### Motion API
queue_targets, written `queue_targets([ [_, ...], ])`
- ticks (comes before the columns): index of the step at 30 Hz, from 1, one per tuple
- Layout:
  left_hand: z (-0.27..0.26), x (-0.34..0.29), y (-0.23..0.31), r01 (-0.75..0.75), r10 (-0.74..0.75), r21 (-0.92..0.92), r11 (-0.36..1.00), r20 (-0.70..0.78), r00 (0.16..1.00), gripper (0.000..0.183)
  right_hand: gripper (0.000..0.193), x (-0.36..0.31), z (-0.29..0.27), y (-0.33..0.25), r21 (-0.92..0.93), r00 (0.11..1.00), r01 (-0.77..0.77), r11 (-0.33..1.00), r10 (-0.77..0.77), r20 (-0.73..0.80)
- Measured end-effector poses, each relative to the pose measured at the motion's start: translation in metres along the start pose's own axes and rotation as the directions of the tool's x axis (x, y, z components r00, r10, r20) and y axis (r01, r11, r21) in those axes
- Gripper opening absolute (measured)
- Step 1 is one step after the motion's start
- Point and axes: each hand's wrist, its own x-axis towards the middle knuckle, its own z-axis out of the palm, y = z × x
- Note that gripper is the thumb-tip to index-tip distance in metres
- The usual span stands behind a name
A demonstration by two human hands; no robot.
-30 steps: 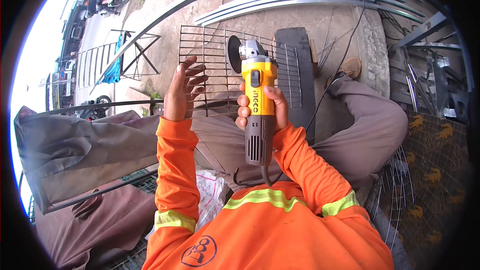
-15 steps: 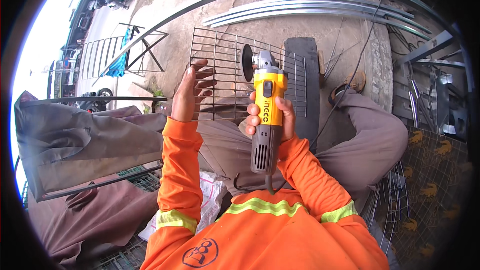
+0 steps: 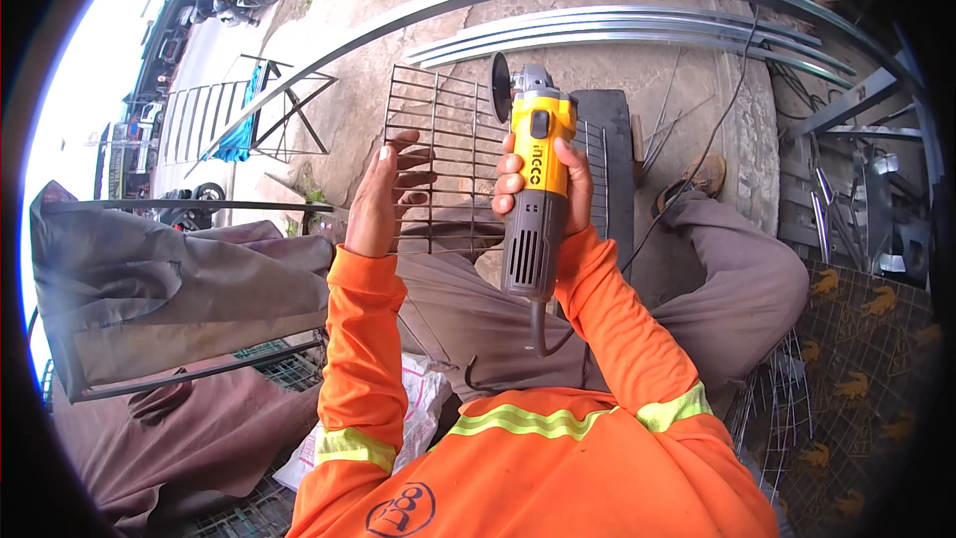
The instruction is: Smoothing or cutting the edges of a rectangular metal grate using a handheld angle grinder.
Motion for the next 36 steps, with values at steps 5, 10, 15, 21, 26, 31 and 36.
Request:
queue_targets([
  [5, -0.001, 0.001, -0.001, 0.001, -0.001, 0.001, 1.000, -0.002, 1.000, 0.051, 0.050, -0.009, -0.003, 0.004, 0.030, 0.998, -0.028, 0.999, 0.026, 0.054],
  [10, 0.002, -0.003, -0.001, 0.002, -0.002, 0.010, 1.000, -0.017, 1.000, 0.052, 0.050, -0.001, -0.003, -0.001, -0.041, 0.999, -0.008, 0.999, 0.009, 0.041],
  [15, -0.003, 0.002, -0.005, 0.011, -0.011, -0.011, 1.000, 0.000, 1.000, 0.051, 0.051, -0.007, -0.003, -0.009, -0.018, 0.998, -0.063, 0.998, 0.063, -0.002],
  [21, -0.003, 0.001, -0.005, 0.005, -0.005, -0.015, 1.000, -0.008, 1.000, 0.050, 0.052, -0.064, -0.001, 0.027, -0.029, 0.994, -0.091, 0.995, 0.090, -0.057],
  [26, -0.004, 0.000, -0.006, 0.010, -0.010, -0.039, 0.999, -0.007, 1.000, 0.049, 0.058, -0.038, -0.015, 0.015, 0.100, 0.991, -0.095, 0.991, 0.085, 0.100],
  [31, -0.007, 0.003, -0.009, 0.024, -0.024, -0.042, 0.999, 0.005, 1.000, 0.048, 0.054, -0.020, -0.009, 0.006, 0.186, 0.994, -0.086, 0.979, 0.071, 0.088],
  [36, -0.002, -0.002, -0.005, 0.020, -0.020, -0.050, 0.999, -0.003, 1.000, 0.048, 0.060, -0.016, -0.026, -0.005, 0.064, 0.971, -0.137, 0.988, 0.121, 0.205],
])
